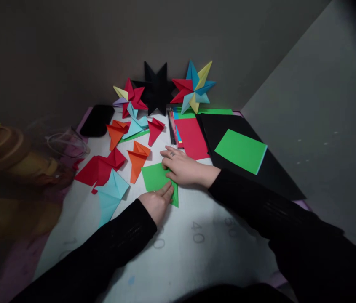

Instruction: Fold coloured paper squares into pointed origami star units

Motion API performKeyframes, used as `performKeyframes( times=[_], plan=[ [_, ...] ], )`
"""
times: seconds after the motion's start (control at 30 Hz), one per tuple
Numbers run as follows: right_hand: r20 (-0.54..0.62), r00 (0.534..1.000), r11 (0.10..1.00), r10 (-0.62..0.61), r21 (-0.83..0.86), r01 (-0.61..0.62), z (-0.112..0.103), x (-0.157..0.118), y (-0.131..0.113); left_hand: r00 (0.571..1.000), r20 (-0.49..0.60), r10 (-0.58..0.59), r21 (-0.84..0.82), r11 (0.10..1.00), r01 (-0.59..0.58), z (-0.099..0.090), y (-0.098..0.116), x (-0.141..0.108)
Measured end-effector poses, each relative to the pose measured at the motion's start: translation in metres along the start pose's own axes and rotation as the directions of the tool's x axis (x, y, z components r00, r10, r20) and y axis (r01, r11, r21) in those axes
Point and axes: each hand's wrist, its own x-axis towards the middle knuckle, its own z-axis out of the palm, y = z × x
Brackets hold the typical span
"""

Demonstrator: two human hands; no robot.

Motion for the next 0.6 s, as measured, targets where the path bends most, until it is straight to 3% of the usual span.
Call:
performKeyframes(
  times=[0.2, 0.6],
  plan=[
    [0.058, 0.998, 0.997, 0.013, 0.072, -0.017, 0.003, 0.008, 0.012, 0.997, 0.070, -0.011, 0.017, 1.000, 0.009, -0.003, 0.001, 0.001],
    [-0.044, 0.998, 0.972, 0.049, 0.231, -0.037, 0.022, 0.005, 0.019, 0.996, 0.085, 0.003, 0.039, 0.999, -0.006, -0.004, 0.001, 0.002]
  ],
)
